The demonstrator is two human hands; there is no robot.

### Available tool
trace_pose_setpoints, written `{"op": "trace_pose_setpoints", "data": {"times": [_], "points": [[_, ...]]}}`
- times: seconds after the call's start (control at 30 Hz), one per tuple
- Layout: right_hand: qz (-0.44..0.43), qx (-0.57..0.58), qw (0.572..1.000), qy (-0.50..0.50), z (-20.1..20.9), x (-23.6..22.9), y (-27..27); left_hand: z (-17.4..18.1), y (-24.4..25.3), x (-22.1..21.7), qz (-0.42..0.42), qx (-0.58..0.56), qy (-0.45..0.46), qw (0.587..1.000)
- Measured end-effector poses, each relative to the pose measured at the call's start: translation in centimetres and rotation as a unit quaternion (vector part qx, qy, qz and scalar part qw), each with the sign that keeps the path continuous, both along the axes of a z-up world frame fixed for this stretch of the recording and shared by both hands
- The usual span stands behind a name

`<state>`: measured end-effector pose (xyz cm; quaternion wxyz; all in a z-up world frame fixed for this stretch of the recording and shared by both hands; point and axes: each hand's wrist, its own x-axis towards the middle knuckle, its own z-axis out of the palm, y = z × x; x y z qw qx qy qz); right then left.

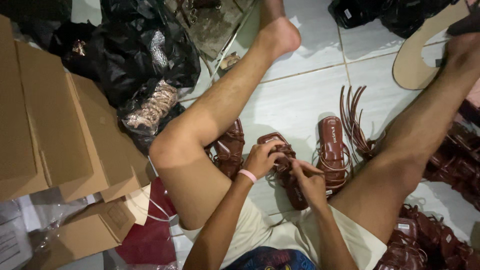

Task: The person sits on the floor and weaves thin brown straps through the slots of a brown sandal sole. They pull the straps tight and adjust the weave pattern on the upper part of the sandal. The person handles multiple sandals and loose straps during the process.

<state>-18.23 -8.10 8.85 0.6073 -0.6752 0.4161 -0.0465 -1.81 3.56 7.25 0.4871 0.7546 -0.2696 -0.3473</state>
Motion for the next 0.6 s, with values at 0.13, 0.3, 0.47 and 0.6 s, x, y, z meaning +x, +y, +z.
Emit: {"op": "trace_pose_setpoints", "data": {"times": [0.13, 0.3, 0.47, 0.6], "points": [[0.13, -0.201, 0.971, 0.015, 1.5, 0.7, -1.2, 0.3, -0.5, 0.4, 0.016, -0.005, 0.05, 0.999], [0.146, -0.124, 0.973, -0.131, 1.5, 1.6, -3.0, -0.1, -0.8, 0.9, -0.009, -0.016, 0.03, 0.999], [0.134, 0.059, 0.984, -0.096, 0.5, 3.0, -3.8, -0.9, -1.1, 1.2, -0.019, -0.024, 0.037, 0.999], [0.182, -0.08, 0.977, -0.084, -0.6, 4.1, -4.6, -0.7, -1.0, 0.9, -0.022, -0.033, 0.027, 0.999]]}}
